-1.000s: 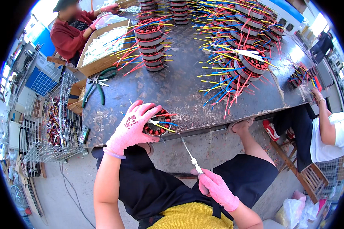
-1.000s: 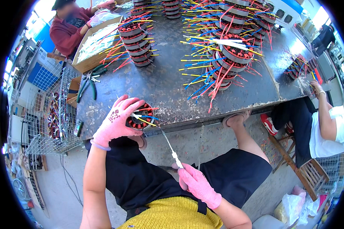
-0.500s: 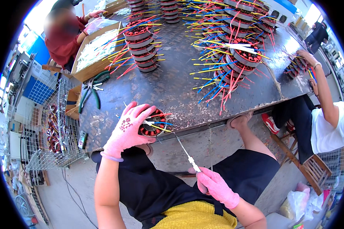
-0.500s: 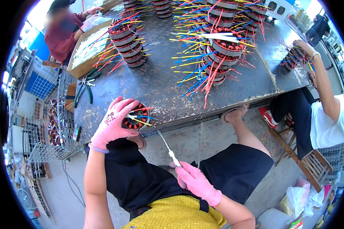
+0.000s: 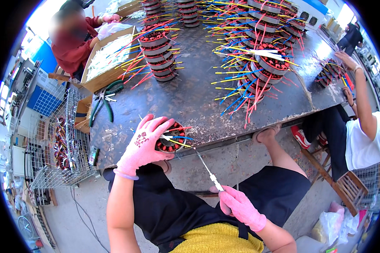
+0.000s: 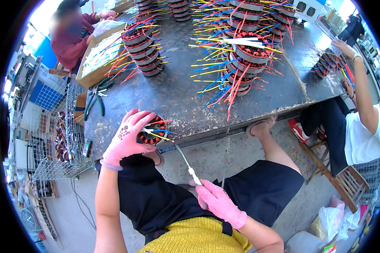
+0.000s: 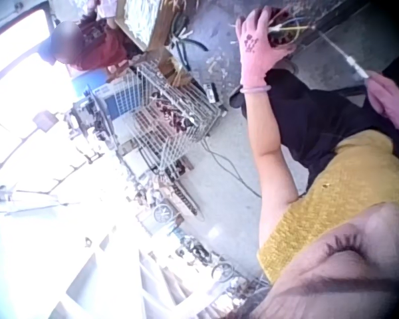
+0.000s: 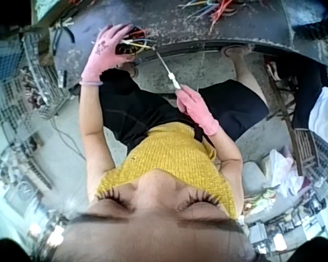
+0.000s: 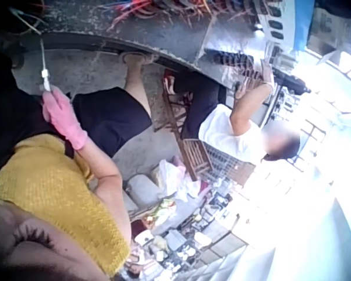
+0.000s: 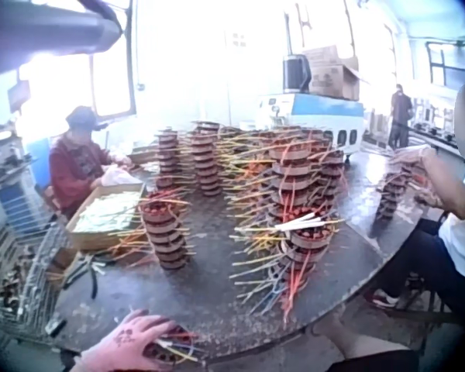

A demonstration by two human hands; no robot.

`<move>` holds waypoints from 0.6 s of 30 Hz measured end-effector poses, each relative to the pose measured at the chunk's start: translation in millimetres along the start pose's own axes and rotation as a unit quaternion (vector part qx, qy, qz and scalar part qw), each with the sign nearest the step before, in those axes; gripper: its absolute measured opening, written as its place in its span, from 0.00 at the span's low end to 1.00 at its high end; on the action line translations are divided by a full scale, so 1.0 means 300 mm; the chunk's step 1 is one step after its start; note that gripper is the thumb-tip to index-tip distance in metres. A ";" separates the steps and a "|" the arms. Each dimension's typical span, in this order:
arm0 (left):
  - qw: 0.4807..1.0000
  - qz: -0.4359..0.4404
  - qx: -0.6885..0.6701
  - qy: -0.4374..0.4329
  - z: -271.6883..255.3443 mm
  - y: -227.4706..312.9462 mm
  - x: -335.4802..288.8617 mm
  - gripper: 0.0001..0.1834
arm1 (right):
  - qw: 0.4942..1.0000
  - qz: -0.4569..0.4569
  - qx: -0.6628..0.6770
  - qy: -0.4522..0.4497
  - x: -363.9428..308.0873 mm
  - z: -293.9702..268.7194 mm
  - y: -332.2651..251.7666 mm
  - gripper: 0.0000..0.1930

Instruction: The person trims wires on a motor stator using pliers and then solders the wire ends with a soldering iron.

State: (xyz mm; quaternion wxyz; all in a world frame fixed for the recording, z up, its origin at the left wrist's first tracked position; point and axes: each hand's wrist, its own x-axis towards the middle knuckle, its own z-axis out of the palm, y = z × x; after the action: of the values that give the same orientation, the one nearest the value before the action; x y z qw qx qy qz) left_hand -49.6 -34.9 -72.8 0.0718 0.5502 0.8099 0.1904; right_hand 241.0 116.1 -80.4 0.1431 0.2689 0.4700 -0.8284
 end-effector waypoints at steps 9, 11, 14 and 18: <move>1.000 -0.001 -0.004 -0.004 -0.001 -0.001 -0.002 0.52 | 1.000 -0.009 -0.005 -0.001 -0.001 -0.001 0.003 0.20; 1.000 -0.002 -0.006 -0.006 -0.001 0.006 0.002 0.52 | 1.000 -0.015 0.003 -0.001 0.002 -0.005 0.013 0.21; 1.000 -0.003 -0.008 -0.008 -0.001 0.001 0.001 0.52 | 1.000 -0.005 -0.027 0.003 0.001 -0.006 0.004 0.21; 1.000 -0.009 -0.010 -0.004 -0.001 0.005 -0.003 0.51 | 1.000 -0.013 -0.022 0.001 0.002 -0.005 0.011 0.21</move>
State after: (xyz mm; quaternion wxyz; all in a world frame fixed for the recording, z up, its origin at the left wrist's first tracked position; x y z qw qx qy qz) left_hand -48.0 -35.2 -72.1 0.0822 0.5426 0.8127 0.1960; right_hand 242.7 115.7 -83.7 0.1379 0.2605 0.4917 -0.8194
